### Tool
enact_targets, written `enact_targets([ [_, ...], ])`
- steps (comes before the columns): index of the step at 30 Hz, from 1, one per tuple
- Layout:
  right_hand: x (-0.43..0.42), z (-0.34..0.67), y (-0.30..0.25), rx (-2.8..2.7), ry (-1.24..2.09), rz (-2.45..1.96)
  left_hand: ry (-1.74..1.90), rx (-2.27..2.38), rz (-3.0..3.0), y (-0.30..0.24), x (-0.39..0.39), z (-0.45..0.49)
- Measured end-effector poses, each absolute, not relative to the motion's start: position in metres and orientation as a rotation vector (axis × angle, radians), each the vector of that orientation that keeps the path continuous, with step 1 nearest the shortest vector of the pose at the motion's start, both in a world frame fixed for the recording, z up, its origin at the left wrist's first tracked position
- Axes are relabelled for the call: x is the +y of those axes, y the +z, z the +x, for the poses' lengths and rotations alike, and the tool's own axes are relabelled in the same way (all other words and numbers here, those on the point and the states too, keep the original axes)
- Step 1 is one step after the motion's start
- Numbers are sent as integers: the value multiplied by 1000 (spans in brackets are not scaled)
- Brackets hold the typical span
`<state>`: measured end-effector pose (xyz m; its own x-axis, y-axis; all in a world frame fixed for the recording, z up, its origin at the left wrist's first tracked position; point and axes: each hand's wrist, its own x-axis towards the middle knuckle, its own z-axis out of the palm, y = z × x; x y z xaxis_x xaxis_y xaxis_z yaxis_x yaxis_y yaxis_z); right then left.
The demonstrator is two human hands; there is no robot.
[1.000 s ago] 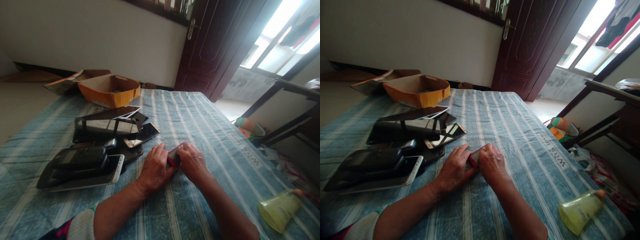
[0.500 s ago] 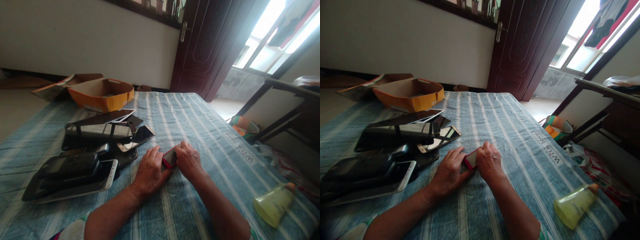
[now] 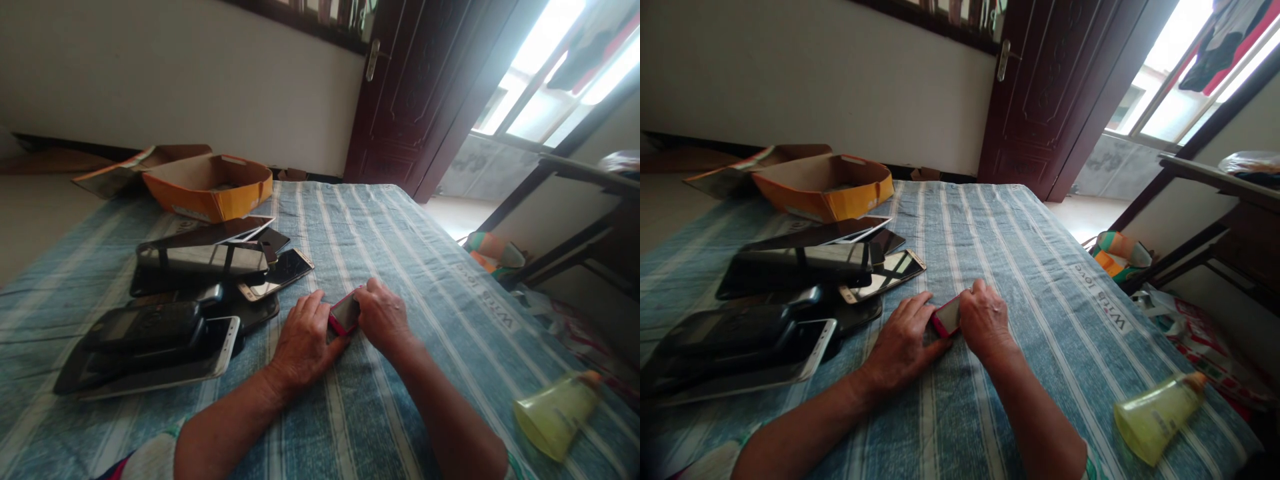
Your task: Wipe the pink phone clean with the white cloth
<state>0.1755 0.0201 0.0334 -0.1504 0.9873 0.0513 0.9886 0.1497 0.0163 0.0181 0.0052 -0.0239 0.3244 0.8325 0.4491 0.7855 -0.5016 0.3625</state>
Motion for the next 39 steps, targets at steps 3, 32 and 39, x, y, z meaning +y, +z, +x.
enact_targets([
  [3, 29, 176, 35, -2346, -63, -2052, 925, 1521, 2491, -23, 5, 18],
  [32, -9, 188, 25, -2409, -113, -1937, 857, 1533, 2498, -14, 4, 19],
  [39, 0, 190, 26, -2333, -75, -1985, 840, 1559, 2487, -14, 6, 20],
])
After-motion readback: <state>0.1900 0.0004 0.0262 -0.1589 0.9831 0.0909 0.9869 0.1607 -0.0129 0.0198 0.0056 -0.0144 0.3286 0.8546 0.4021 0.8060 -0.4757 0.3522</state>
